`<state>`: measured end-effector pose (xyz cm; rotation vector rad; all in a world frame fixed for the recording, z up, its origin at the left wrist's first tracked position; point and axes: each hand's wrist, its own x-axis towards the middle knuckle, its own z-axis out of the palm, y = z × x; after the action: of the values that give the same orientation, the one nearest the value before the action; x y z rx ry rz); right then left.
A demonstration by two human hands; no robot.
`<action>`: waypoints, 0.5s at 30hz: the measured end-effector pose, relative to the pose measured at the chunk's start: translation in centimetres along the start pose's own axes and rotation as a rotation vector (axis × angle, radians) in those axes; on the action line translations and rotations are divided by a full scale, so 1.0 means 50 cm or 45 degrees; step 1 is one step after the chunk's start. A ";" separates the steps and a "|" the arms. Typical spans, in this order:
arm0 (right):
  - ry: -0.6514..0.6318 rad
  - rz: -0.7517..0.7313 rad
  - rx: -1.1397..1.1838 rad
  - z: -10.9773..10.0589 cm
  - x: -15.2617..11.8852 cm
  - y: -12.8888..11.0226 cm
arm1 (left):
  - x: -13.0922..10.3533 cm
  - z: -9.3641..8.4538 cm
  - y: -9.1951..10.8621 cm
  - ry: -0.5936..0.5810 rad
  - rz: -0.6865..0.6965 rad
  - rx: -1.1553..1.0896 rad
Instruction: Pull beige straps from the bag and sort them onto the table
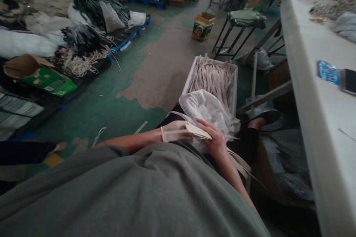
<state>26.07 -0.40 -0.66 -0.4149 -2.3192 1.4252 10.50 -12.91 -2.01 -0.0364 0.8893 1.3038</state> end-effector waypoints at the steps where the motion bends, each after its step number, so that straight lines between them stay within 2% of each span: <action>1: -0.027 -0.019 -0.003 0.004 0.009 0.000 | 0.003 -0.002 -0.001 -0.041 0.002 0.018; 3: -0.015 0.002 0.001 0.012 0.028 0.003 | 0.010 -0.004 0.001 -0.091 0.008 0.045; 5: 0.019 0.099 -0.033 0.020 0.041 0.002 | 0.015 -0.005 0.005 -0.115 0.006 0.040; 9: 0.248 0.389 -0.086 0.010 0.028 -0.018 | 0.025 -0.025 0.015 -0.136 -0.162 -0.101; 10: 0.335 0.439 -0.026 -0.002 0.015 -0.025 | 0.030 -0.038 0.019 -0.067 -0.187 -0.165; 12: 0.462 0.506 0.146 -0.035 -0.026 -0.038 | 0.041 -0.075 0.033 0.173 -0.121 -0.339; 15: 0.482 0.519 0.343 -0.097 -0.104 -0.051 | 0.061 -0.140 0.081 0.524 0.168 -0.618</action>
<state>32.84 -0.02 2.75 -1.0197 -1.7769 1.6416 3.26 -12.63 -6.75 -0.6547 0.9079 1.6448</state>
